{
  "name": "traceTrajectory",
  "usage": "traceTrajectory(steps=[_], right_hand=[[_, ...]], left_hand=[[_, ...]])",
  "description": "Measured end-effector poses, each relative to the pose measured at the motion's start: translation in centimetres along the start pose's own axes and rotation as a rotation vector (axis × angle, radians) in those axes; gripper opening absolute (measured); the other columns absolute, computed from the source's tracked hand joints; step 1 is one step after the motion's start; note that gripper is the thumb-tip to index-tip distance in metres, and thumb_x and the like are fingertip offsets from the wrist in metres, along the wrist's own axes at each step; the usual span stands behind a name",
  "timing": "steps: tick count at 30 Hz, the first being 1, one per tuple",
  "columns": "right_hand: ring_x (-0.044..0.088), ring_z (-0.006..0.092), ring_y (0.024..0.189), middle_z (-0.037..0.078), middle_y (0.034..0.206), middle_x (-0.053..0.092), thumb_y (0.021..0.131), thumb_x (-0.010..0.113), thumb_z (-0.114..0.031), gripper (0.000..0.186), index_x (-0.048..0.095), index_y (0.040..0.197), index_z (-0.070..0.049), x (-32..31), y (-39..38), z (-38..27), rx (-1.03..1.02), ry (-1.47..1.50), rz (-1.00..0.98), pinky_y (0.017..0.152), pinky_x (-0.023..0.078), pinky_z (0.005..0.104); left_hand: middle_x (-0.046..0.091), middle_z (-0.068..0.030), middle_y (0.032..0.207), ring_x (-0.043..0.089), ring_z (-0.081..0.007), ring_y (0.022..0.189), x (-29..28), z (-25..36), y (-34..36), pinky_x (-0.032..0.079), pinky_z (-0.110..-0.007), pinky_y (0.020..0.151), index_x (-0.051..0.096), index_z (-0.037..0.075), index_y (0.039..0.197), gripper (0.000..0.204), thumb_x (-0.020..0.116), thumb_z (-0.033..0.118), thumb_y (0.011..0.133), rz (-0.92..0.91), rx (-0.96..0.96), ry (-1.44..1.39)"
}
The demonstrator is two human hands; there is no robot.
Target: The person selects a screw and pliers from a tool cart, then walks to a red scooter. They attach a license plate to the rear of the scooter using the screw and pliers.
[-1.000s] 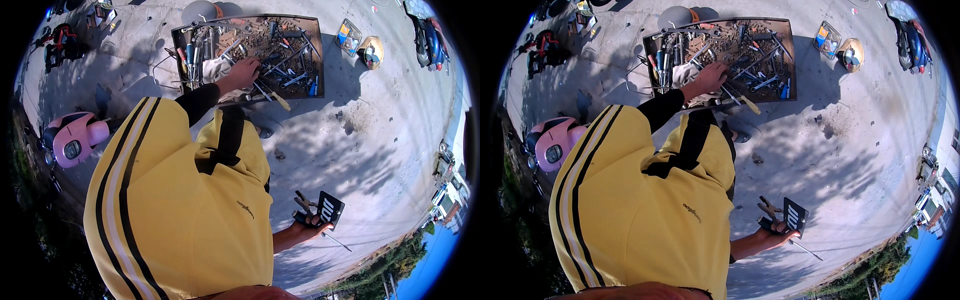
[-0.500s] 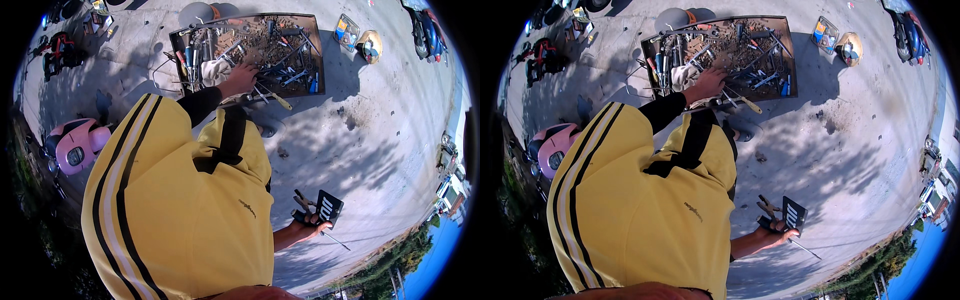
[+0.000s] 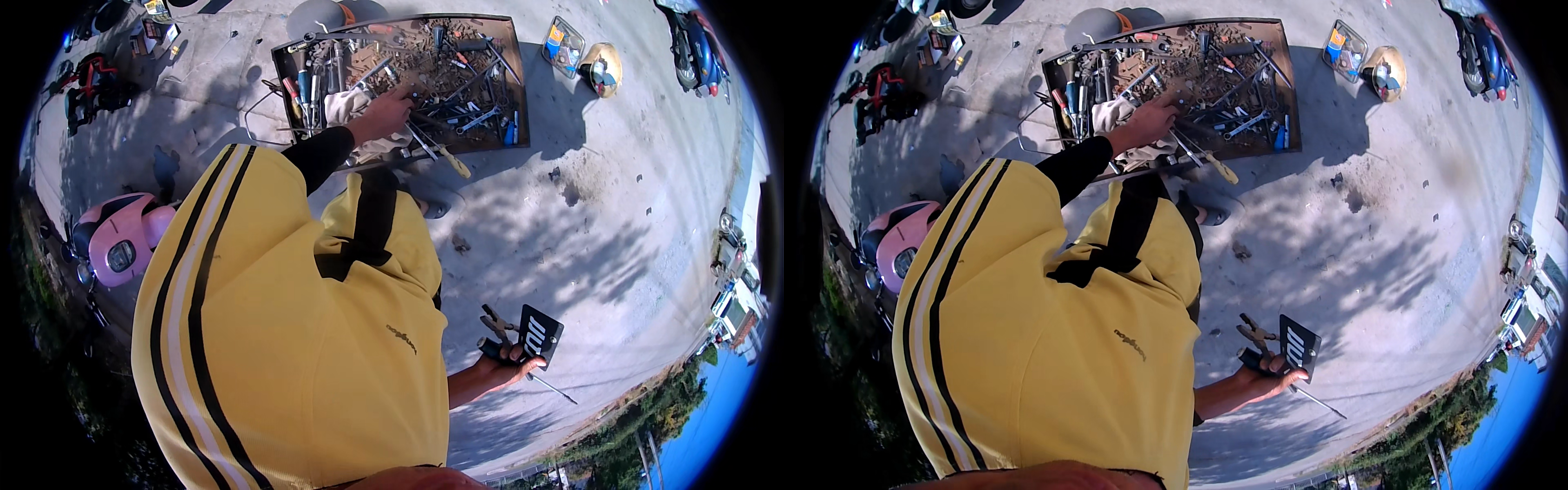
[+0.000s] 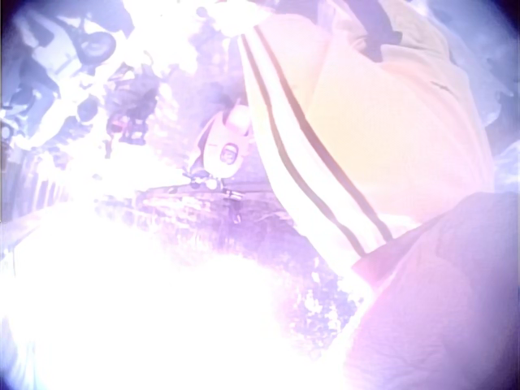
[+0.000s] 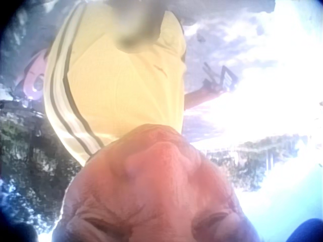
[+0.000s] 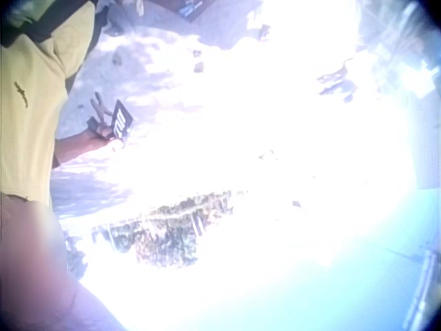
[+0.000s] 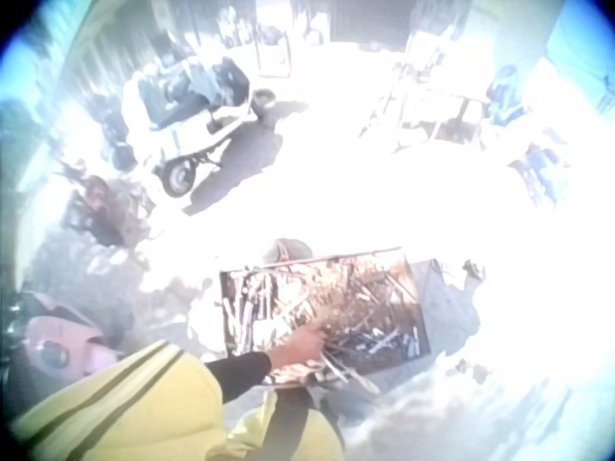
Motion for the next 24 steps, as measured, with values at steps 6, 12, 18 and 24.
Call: traceTrajectory(steps=[6,12,18,24], right_hand=[[0.033,0.0059,0.046,-0.004,0.060,0.044,0.097,0.060,-0.052,0.044,0.060,0.094,-0.008,-0.7,0.2,-0.1,-0.008,-0.008,0.004,0.041,0.032,0.0205],[0.035,0.0067,0.046,-0.005,0.060,0.044,0.094,0.064,-0.054,0.047,0.060,0.090,-0.008,-1.5,0.5,0.2,0.007,-0.001,0.024,0.042,0.034,0.0210],[0.037,0.0068,0.045,-0.004,0.060,0.044,0.091,0.066,-0.055,0.048,0.060,0.088,-0.008,-2.3,1.1,0.2,0.003,-0.011,0.056,0.042,0.034,0.0211],[0.037,0.0068,0.046,-0.004,0.061,0.045,0.095,0.063,-0.053,0.047,0.060,0.091,-0.007,-2.1,1.3,0.1,0.017,-0.018,0.056,0.042,0.032,0.0214]], left_hand=[[0.049,-0.0140,0.144,0.057,-0.0365,0.120,0.0,-0.5,1.7,0.049,-0.045,0.100,0.069,0.005,0.106,0.024,0.054,0.018,0.092,-0.107,-0.002,0.072],[0.049,-0.0125,0.144,0.051,-0.0357,0.127,-0.1,-0.7,0.9,0.046,-0.047,0.103,0.066,0.007,0.112,0.026,0.058,0.019,0.090,-0.035,0.061,0.130],[0.040,-0.0109,0.154,0.034,-0.0389,0.142,-1.8,-2.3,3.1,0.033,-0.054,0.113,0.054,0.015,0.139,0.056,0.064,0.032,0.087,0.130,-0.143,0.234],[0.038,-0.0059,0.157,0.031,-0.0421,0.144,-1.6,-2.2,4.7,0.028,-0.055,0.117,0.045,0.021,0.149,0.064,0.059,0.042,0.089,-0.108,-0.233,0.312]])
Point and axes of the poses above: each hand's wrist, its own y-axis towards the middle knuckle, its own x-axis out of the palm, z = x × y, the point moved 2 cm from there along y, towards the middle knuckle
